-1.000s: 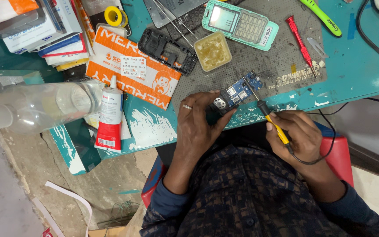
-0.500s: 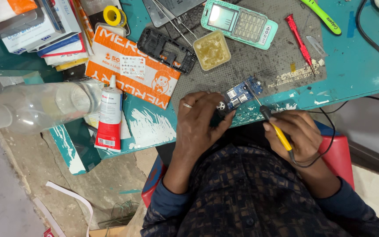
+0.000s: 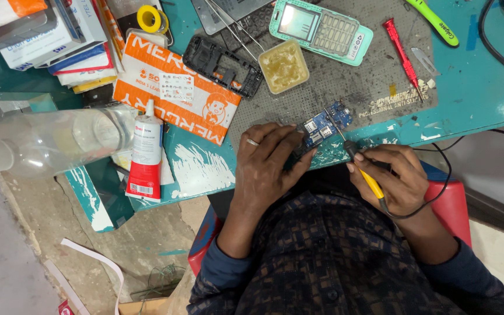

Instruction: The person holds a blue circuit board on a work mat and solders components onto it using a yellow-handled soldering iron, feeding solder wire to the joints. They reposition and turn the board repeatedly to solder different sections, then set the board down and continue working on it.

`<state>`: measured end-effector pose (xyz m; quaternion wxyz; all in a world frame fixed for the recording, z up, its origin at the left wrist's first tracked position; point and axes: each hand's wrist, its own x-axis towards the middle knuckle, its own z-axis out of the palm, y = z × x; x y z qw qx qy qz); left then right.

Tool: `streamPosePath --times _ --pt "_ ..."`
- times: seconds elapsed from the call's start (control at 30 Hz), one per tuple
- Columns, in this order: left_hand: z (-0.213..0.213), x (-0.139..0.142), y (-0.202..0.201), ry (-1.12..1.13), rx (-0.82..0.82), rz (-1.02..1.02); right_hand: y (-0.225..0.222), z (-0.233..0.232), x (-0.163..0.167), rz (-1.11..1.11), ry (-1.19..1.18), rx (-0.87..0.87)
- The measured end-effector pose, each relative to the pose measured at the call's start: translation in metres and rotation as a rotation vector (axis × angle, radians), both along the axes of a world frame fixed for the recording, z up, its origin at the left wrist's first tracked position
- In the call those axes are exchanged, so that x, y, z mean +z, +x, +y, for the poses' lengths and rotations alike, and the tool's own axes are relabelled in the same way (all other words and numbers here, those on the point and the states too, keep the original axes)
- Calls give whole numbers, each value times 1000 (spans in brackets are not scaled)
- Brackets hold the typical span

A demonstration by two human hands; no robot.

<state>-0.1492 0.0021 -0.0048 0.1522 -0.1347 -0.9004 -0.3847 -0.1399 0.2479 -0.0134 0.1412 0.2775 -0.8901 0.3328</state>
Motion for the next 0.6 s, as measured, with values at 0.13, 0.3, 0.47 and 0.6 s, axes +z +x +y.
streamPosePath --times 0.13,0.3,0.47,0.6 --pt "2 1 1 -14 -10 11 0 2 2 -12 -5 0" --pt "3 4 2 -1 -8 -12 0 1 4 -1 -10 23" --pt "1 4 1 -3 -20 -32 1 -2 5 -7 -47 30" --pt "-4 3 1 -53 -56 15 1 -3 5 -51 -90 15"
